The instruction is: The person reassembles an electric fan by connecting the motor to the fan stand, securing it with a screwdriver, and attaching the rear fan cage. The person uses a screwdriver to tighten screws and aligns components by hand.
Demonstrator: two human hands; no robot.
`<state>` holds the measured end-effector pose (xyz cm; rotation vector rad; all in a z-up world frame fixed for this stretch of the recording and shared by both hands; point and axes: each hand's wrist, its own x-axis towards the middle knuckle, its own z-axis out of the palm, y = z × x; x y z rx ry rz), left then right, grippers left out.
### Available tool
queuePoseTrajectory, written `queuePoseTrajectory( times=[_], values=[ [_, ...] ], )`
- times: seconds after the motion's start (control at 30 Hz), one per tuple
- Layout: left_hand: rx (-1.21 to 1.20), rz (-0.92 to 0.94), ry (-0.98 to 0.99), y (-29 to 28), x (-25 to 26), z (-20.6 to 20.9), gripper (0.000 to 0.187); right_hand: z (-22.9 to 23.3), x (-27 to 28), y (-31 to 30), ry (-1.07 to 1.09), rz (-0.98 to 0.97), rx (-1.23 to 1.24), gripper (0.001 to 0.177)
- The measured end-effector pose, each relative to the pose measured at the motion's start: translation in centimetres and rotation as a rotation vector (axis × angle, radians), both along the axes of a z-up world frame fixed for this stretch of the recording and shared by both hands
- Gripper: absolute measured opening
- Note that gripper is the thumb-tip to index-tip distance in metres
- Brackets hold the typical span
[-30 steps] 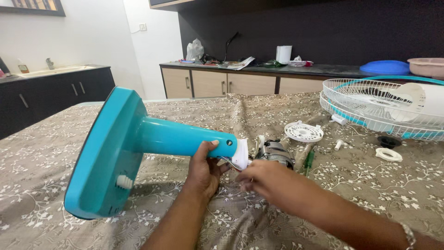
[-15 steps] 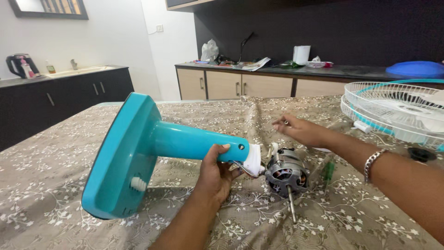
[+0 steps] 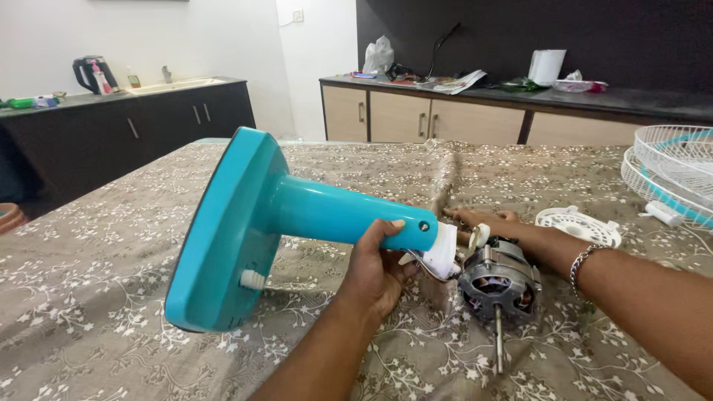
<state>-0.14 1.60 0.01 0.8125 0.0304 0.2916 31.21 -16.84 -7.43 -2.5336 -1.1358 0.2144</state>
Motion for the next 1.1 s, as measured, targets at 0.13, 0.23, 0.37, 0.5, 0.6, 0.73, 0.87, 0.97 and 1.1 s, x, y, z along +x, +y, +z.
queuePoseTrajectory(
  times=[0.13, 0.23, 0.37, 0.5, 0.6, 0.73, 0.87, 0.97, 1.1],
  values=[
    [-0.040, -0.015, -0.014, 0.7, 0.4, -0.4, 0.051, 0.0, 0.5, 2.1, -0.040, -0.089, -0.046, 0.052],
    [-0.074, -0.008, 0.018, 0.6, 0.4, -0.9, 0.047, 0.6, 0.1, 2.3, -0.078, -0.150, -0.064, 0.047],
    [-0.058, 0.012, 0.010, 0.4, 0.2, -1.1, 0.045, 4.5, -1.8, 0.6, -0.040, -0.128, 0.339, 0.040],
    [-0.047, 0.004, -0.048, 0.0, -0.3, -1.5, 0.048, 9.5, -7.6, -0.1, -0.179, -0.018, 0.591, 0.041],
    [-0.040, 0.071, -0.012, -0.4, -0.5, -1.6, 0.047, 12.7, -13.6, -0.3, -0.028, -0.132, 0.565, 0.035],
    [-0.037, 0.125, 0.032, -0.5, -0.4, -1.7, 0.046, 14.2, -19.6, 0.7, 0.285, -0.170, 0.800, 0.036],
    [-0.021, 0.141, 0.048, -0.5, -0.2, -2.0, 0.048, 13.8, -21.6, -0.8, 0.170, -0.257, 0.806, 0.038],
    [-0.015, 0.158, 0.047, -0.3, -0.2, -2.0, 0.048, 12.8, -21.3, -2.5, 0.031, -0.318, 0.764, 0.040],
    [-0.008, 0.142, -0.025, -0.4, 0.0, -2.3, 0.047, 10.9, -19.9, -6.8, 0.123, -0.347, 0.850, 0.041]
  ],
)
